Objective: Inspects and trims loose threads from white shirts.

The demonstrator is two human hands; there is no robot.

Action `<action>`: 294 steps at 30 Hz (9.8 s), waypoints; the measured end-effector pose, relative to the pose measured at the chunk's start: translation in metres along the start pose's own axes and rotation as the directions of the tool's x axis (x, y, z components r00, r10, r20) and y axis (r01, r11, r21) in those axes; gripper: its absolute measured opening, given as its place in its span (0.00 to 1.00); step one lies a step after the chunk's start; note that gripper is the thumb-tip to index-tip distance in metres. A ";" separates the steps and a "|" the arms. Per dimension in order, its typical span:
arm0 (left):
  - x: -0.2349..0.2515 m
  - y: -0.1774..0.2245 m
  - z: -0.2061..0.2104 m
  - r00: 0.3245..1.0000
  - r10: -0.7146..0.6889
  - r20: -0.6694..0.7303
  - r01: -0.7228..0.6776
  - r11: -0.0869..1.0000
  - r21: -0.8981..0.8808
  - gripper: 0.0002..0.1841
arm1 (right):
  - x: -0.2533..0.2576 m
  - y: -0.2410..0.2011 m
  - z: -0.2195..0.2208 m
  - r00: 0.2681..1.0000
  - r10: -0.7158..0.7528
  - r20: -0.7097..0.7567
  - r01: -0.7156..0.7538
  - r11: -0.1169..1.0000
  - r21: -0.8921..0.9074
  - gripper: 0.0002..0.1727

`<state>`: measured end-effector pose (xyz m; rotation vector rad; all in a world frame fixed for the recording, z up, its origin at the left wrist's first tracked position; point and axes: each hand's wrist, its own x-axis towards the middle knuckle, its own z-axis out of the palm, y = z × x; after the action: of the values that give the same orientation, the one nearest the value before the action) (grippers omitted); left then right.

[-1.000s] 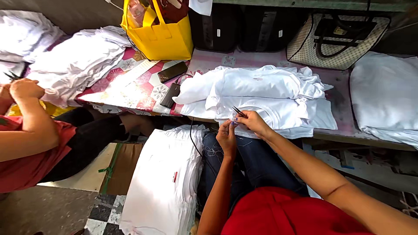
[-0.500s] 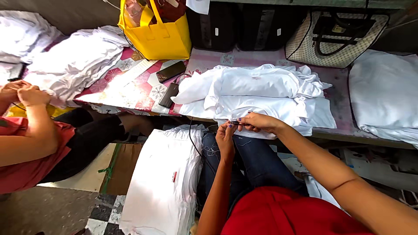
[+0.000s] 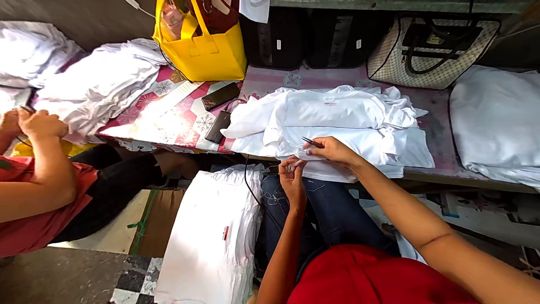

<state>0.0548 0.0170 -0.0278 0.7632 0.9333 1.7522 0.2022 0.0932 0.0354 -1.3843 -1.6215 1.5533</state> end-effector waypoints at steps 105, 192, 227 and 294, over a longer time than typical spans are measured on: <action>0.009 0.061 -0.055 0.737 -0.670 0.089 0.065 0.202 0.977 0.14 | -0.045 -0.007 0.036 0.966 0.256 0.023 -0.254 0.965 -0.058 0.26; 0.011 0.018 -0.043 0.916 -0.382 -0.120 0.393 0.800 0.454 0.09 | 0.075 0.014 -0.006 0.983 -0.031 -0.179 0.050 0.994 0.100 0.05; 0.035 0.010 -0.035 0.985 -0.056 0.163 -0.077 0.707 0.703 0.08 | -0.013 0.012 0.031 0.905 0.300 0.301 -0.413 0.791 0.452 0.22; 0.030 0.022 -0.009 0.918 -0.395 0.034 0.396 0.918 -0.017 0.10 | -0.028 -0.004 0.040 0.964 0.258 0.065 -0.262 0.877 0.403 0.16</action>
<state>0.0277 0.0383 -0.0114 0.5371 0.9690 1.3896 0.1761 0.0514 0.0377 -1.3958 -1.0546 1.9217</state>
